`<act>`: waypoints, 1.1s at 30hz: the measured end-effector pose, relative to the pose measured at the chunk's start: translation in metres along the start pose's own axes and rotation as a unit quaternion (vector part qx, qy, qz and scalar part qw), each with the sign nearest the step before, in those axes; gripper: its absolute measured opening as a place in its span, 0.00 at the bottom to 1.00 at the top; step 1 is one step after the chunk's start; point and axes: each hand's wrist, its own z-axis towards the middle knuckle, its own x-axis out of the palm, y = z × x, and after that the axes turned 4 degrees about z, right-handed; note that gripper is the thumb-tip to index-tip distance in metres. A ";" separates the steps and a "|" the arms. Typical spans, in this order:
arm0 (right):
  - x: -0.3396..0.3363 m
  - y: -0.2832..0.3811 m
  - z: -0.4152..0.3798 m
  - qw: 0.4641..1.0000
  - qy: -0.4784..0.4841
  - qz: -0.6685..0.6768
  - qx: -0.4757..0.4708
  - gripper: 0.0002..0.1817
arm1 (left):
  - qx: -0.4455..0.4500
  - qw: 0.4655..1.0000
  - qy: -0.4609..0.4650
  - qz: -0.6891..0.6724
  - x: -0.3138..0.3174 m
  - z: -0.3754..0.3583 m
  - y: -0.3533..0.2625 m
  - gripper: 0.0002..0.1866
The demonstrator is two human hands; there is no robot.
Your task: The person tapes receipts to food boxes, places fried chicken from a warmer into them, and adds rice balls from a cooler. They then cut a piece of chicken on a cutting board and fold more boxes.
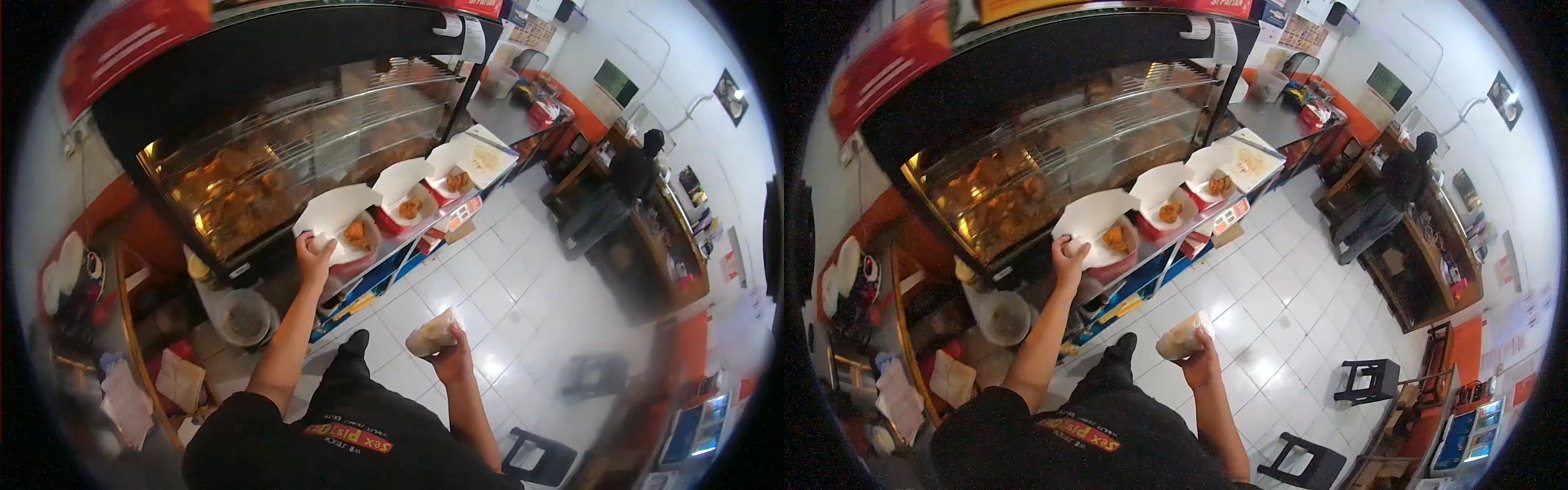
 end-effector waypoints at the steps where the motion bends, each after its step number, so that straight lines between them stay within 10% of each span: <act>1: 0.002 0.012 0.021 1.000 -0.002 -0.002 -0.005 0.42 | 0.111 0.987 -0.039 0.108 0.022 0.028 0.052 0.31; 6: 0.034 0.065 0.148 0.999 -0.036 -0.001 -0.026 0.42 | 0.122 0.950 0.050 0.284 0.062 0.044 0.074 0.25; 12: 0.111 0.114 0.288 0.998 0.006 0.052 0.033 0.43 | 0.130 0.779 0.024 0.613 0.077 0.039 0.037 0.20; 16: 0.139 0.112 0.368 0.993 0.069 0.067 0.065 0.45 | 0.078 0.806 0.039 0.586 0.093 0.045 0.000 0.19; 18: 0.145 0.105 0.394 0.986 -0.066 0.066 0.135 0.44 | 0.085 0.813 0.064 0.572 0.115 0.038 -0.005 0.19; 23: 0.130 0.124 0.406 0.987 -0.029 -0.074 0.139 0.40 | 0.205 0.861 0.282 0.370 0.196 0.039 0.004 0.21; 33: 0.070 0.264 0.508 0.911 -0.015 -0.410 -0.038 0.28 | 0.137 0.849 0.162 0.483 0.265 0.034 0.024 0.15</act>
